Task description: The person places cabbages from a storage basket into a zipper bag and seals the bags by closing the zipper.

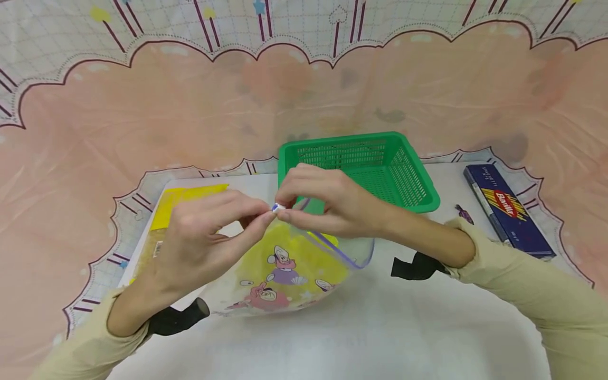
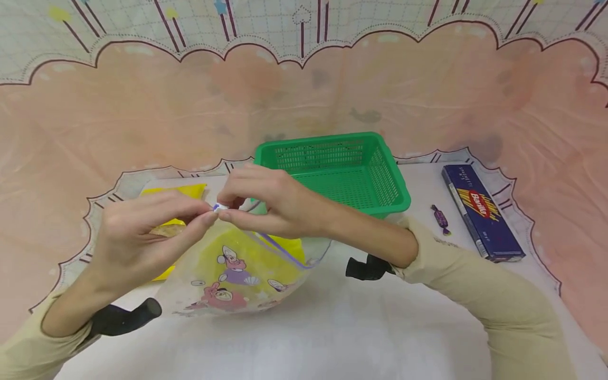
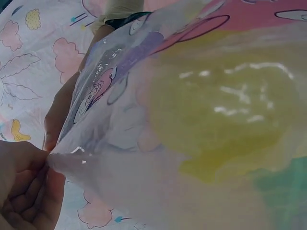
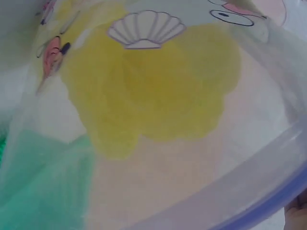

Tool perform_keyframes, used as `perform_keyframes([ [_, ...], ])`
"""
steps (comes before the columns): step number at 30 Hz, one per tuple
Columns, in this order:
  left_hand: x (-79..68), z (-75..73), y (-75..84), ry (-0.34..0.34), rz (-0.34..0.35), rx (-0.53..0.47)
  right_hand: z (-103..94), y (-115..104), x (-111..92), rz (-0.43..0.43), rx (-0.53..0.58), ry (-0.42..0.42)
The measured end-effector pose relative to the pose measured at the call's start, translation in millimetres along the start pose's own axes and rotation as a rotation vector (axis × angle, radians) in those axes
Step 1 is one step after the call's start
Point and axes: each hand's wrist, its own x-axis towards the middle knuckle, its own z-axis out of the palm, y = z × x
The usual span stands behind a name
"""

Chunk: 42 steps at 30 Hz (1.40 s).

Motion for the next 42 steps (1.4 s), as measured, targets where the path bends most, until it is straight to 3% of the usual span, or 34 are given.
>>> perform_keyframes([
  [8, -4.4, 1.7, -4.4, -0.065, -0.037, 0.085, 4.5, 0, -6, 0.017, -0.1, 0.03],
  [15, -3.0, 3.9, -6.1, -0.111, 0.1, 0.179, 3.7, 0, -6, 0.074, -0.08, -0.007],
  [18, -4.0, 8.5, -5.4, -0.065, 0.136, 0.133, 6.0, 2, -4, 0.014, -0.036, -0.023],
  [22, -5.8, 16.3, -5.0, 0.051, 0.224, 0.04, 11.1, 3, -2, -0.11, 0.007, -0.035],
  [26, -8.8, 20.3, -4.7, 0.112, 0.302, 0.02, 13.4, 1, -3, -0.181, -0.001, -0.062],
  [33, -10.0, 19.9, -2.9, 0.094, 0.336, 0.043, 13.0, -1, -7, -0.206, -0.052, -0.125],
  [42, -12.9, 19.4, -3.3, 0.068, 0.345, 0.021, 15.1, -1, -10, -0.241, -0.077, -0.138],
])
